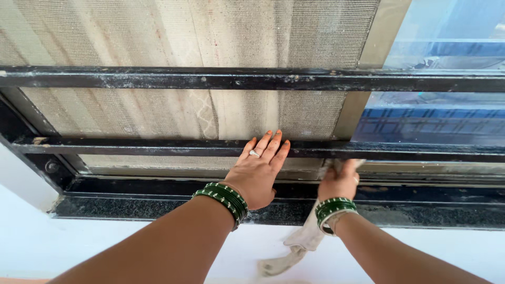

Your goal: The person prepares a cleaning solution in a bucket using a mug and a cloth, then wipes the glass panes and the metal grill of a window with the wet cloth.

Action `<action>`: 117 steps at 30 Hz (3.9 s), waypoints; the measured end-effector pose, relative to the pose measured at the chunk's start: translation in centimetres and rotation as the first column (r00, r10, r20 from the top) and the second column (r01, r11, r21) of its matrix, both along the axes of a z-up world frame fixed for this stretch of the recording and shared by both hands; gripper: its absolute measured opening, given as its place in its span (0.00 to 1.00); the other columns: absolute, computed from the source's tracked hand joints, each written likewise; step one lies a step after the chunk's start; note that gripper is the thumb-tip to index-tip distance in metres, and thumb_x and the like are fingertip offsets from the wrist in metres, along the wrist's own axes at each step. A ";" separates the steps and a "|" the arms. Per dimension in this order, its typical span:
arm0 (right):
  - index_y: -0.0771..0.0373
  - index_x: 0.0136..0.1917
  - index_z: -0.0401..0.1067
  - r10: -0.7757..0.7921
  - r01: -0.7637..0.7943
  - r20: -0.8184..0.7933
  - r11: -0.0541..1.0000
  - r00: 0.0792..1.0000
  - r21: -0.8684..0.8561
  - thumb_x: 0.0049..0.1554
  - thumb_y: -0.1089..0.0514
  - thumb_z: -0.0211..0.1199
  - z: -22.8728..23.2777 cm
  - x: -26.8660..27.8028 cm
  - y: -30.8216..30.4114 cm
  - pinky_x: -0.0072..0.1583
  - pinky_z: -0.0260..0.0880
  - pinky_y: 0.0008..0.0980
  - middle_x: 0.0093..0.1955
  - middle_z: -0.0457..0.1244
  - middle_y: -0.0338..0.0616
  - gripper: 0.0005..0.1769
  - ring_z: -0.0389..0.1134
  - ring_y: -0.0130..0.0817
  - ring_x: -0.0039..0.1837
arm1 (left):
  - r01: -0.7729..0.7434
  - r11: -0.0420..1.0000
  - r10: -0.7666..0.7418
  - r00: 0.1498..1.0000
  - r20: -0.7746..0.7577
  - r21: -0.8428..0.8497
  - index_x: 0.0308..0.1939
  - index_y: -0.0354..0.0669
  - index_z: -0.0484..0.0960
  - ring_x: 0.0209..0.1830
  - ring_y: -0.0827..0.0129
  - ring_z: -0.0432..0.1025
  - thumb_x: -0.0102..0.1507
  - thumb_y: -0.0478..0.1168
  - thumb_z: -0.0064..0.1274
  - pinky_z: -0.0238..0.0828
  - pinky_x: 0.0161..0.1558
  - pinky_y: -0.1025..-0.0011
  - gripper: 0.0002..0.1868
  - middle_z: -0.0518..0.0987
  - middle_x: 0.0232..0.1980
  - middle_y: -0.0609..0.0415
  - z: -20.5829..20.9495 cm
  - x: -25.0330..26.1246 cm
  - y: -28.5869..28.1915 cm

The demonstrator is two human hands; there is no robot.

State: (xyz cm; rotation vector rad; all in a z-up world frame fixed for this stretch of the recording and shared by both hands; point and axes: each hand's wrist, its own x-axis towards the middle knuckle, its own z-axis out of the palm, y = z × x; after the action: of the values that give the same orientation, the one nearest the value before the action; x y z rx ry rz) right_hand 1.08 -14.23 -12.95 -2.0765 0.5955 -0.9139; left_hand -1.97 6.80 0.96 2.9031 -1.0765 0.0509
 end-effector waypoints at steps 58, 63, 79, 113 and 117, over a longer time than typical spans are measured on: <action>0.49 0.63 0.71 0.186 -0.147 -0.334 0.980 0.924 0.137 0.50 0.62 0.67 14.5 0.8 16.5 0.49 0.78 0.41 0.53 0.71 0.45 0.27 0.77 0.40 0.49 | -0.227 0.973 0.219 0.961 0.167 0.032 0.76 0.36 0.45 0.82 0.48 0.24 0.63 0.48 0.46 0.25 0.76 0.50 0.44 0.28 0.82 0.34 -1.4 2.4 17.3; 0.67 0.63 0.66 -0.540 0.535 0.067 0.841 0.839 0.077 0.56 0.60 0.68 13.3 0.1 4.7 0.57 0.71 0.48 0.58 0.64 0.64 0.24 0.70 0.58 0.55 | -0.195 0.981 0.192 0.975 0.116 0.019 0.77 0.37 0.44 0.83 0.49 0.23 0.60 0.50 0.51 0.22 0.75 0.52 0.48 0.28 0.82 0.36 -0.6 2.1 17.7; 0.48 0.59 0.69 0.243 -0.335 -0.231 0.713 0.942 -0.616 0.47 0.63 0.69 13.8 2.0 21.7 0.56 0.75 0.46 0.66 0.59 0.57 0.27 0.71 0.56 0.55 | -0.037 0.996 0.035 0.999 -0.025 -0.078 0.78 0.31 0.28 0.84 0.55 0.18 0.58 0.56 0.49 0.18 0.78 0.58 0.59 0.24 0.83 0.37 -0.2 2.9 19.7; 0.55 0.56 0.72 0.213 -0.138 0.288 0.956 0.934 -0.259 0.46 0.72 0.58 13.3 5.9 41.0 0.56 0.70 0.51 0.61 0.56 0.59 0.25 0.68 0.62 0.52 | -0.218 0.873 0.381 0.863 0.330 -0.437 0.75 0.24 0.41 0.81 0.48 0.37 0.53 0.36 0.49 0.31 0.76 0.51 0.50 0.43 0.81 0.32 -3.4 3.6 39.0; 0.54 0.57 0.73 0.336 -0.264 0.249 0.922 0.908 -0.282 0.44 0.72 0.59 13.0 5.9 49.6 0.55 0.70 0.51 0.59 0.58 0.59 0.28 0.68 0.62 0.52 | -0.099 0.863 0.311 0.876 0.368 -0.495 0.75 0.23 0.41 0.82 0.46 0.38 0.52 0.32 0.48 0.33 0.76 0.51 0.50 0.44 0.80 0.32 -3.5 4.5 43.4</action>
State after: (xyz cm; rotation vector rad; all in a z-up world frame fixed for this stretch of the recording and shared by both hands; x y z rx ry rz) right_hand 6.94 35.37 0.10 -2.1110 -0.0018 -1.1236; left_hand 2.50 50.21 -2.53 2.5910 -0.6419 0.8836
